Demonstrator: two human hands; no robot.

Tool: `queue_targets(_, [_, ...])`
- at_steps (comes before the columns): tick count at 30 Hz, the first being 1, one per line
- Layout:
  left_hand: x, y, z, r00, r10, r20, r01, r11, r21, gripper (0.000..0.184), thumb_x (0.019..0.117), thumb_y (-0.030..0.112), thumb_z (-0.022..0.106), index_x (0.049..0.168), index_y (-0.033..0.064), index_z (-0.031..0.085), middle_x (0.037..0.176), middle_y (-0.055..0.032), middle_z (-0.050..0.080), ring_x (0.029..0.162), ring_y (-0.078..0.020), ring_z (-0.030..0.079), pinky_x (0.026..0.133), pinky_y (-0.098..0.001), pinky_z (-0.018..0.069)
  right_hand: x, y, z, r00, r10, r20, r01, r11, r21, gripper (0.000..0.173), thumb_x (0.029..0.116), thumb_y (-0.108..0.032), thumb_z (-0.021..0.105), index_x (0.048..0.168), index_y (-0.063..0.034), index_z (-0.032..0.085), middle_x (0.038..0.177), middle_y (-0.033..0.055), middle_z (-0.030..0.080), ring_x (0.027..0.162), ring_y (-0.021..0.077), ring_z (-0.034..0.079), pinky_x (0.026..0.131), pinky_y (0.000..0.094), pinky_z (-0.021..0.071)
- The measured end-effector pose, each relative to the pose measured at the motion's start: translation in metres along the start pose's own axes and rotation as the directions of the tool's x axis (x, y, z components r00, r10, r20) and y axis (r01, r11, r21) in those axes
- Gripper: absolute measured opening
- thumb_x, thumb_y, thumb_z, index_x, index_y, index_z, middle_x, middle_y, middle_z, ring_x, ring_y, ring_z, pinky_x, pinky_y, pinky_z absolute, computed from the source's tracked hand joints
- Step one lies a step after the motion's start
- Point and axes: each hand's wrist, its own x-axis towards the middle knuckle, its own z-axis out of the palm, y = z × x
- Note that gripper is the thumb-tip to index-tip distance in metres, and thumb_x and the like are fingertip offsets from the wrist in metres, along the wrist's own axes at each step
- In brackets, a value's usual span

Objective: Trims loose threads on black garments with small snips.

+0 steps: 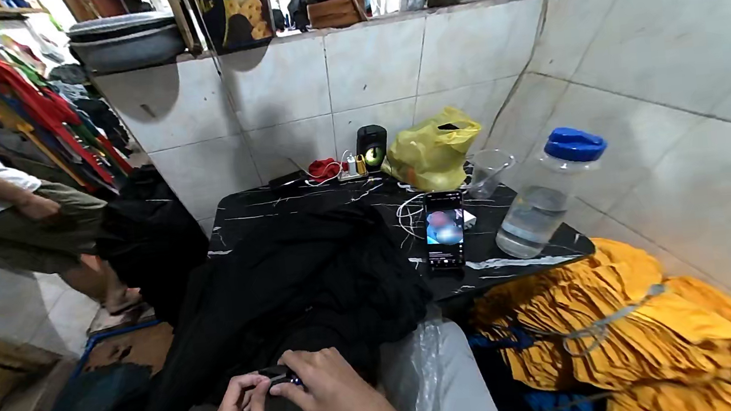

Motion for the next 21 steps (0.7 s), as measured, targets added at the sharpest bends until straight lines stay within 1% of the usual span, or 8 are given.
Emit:
queue_targets(5, [0.0, -0.004, 0.0, 0.999, 0.044, -0.005, -0.044, 0.998, 0.039, 0.007, 0.0946, 0.001, 0.066, 0.101, -0.0012, 0.065, 0.094, -0.0035, 0.07, 0.083, -0.0065, 0.068, 0.075, -0.0223, 0.0597, -0.002, -0.006, 0.008, 0.999, -0.042, -0.016, 0.038, 0.983, -0.182, 0.043, 0.1114, -0.042, 0.037, 0.112, -0.0075, 0.064, 0.087, 0.0118, 0.068, 0.073, 0.0303, 0.069, 0.064, 0.0479, 0.0564])
queue_targets(7, [0.001, -0.003, 0.0, 0.999, 0.034, -0.005, -0.033, 0.999, 0.037, 0.006, 0.095, 0.0, 0.065, 0.101, -0.0014, 0.065, 0.094, -0.0034, 0.07, 0.083, -0.0063, 0.068, 0.074, -0.0219, 0.0593, -0.003, -0.007, 0.01, 0.997, 0.011, -0.07, -0.022, 0.988, -0.151, 0.045, 0.1114, -0.043, 0.036, 0.112, -0.0077, 0.065, 0.087, 0.0108, 0.068, 0.073, 0.0286, 0.069, 0.064, 0.0467, 0.0563])
queue_targets(9, [0.001, 0.0, -0.001, 1.0, 0.001, -0.012, -0.001, 1.0, 0.022, 0.006, 0.0973, 0.002, 0.062, 0.102, -0.0009, 0.064, 0.094, -0.0028, 0.068, 0.083, -0.0056, 0.066, 0.074, -0.021, 0.0581, -0.004, -0.008, 0.012, 0.98, 0.125, -0.157, -0.123, 0.992, 0.022, 0.05, 0.1073, -0.051, 0.045, 0.119, -0.0072, 0.066, 0.094, 0.0105, 0.071, 0.078, 0.0251, 0.069, 0.069, 0.0451, 0.0563])
queue_targets(12, [0.003, 0.008, -0.001, 0.997, -0.065, -0.03, 0.064, 0.997, -0.037, 0.007, 0.1011, 0.005, 0.057, 0.104, -0.0006, 0.059, 0.091, -0.0025, 0.067, 0.078, -0.006, 0.066, 0.07, -0.0225, 0.0582, -0.003, -0.01, 0.022, 0.955, 0.197, -0.221, -0.149, 0.965, 0.217, 0.055, 0.0913, -0.054, 0.072, 0.124, -0.0104, 0.063, 0.109, 0.0077, 0.069, 0.089, 0.0191, 0.068, 0.076, 0.0409, 0.0581])
queue_targets(14, [0.004, 0.01, -0.001, 0.997, -0.068, -0.026, 0.066, 0.994, -0.081, 0.007, 0.1028, 0.005, 0.051, 0.105, -0.0003, 0.055, 0.093, -0.0037, 0.069, 0.08, -0.0081, 0.068, 0.071, -0.0244, 0.0591, -0.002, -0.01, 0.031, 0.96, 0.191, -0.205, -0.143, 0.963, 0.228, 0.056, 0.0877, -0.045, 0.079, 0.129, -0.0122, 0.06, 0.114, 0.0076, 0.069, 0.095, 0.0197, 0.069, 0.079, 0.0414, 0.0583])
queue_targets(17, [0.004, 0.012, -0.006, 0.999, -0.014, -0.034, 0.008, 0.985, -0.171, 0.008, 0.1053, 0.005, 0.046, 0.107, -0.0005, 0.051, 0.104, -0.0083, 0.073, 0.091, -0.0166, 0.073, 0.081, -0.0331, 0.0628, 0.0, -0.008, 0.037, 0.953, 0.174, -0.25, -0.107, 0.96, 0.26, 0.04, 0.0878, -0.013, 0.075, 0.126, -0.0091, 0.066, 0.113, 0.0095, 0.072, 0.097, 0.0217, 0.07, 0.084, 0.0427, 0.059])
queue_targets(19, [0.001, 0.015, -0.011, 0.999, 0.002, -0.046, -0.011, 0.984, -0.175, 0.009, 0.1054, 0.006, 0.047, 0.106, -0.0017, 0.051, 0.103, -0.0098, 0.073, 0.085, -0.0202, 0.075, 0.077, -0.0369, 0.0658, 0.0, -0.007, 0.034, 0.954, 0.181, -0.24, -0.107, 0.951, 0.291, 0.037, 0.0869, -0.002, 0.066, 0.124, -0.0061, 0.069, 0.118, 0.0103, 0.072, 0.104, 0.0222, 0.07, 0.091, 0.0435, 0.0579])
queue_targets(21, [-0.007, 0.015, -0.017, 0.999, 0.003, 0.048, 0.0, 0.999, -0.048, 0.01, 0.0999, 0.006, 0.059, 0.102, -0.0033, 0.062, 0.091, -0.0058, 0.072, 0.071, -0.0132, 0.071, 0.065, -0.0307, 0.0632, 0.002, -0.001, 0.03, 0.957, 0.197, -0.213, -0.116, 0.932, 0.342, 0.03, 0.0909, -0.004, 0.063, 0.119, -0.0044, 0.072, 0.118, 0.0112, 0.072, 0.106, 0.0223, 0.07, 0.094, 0.0434, 0.0561])
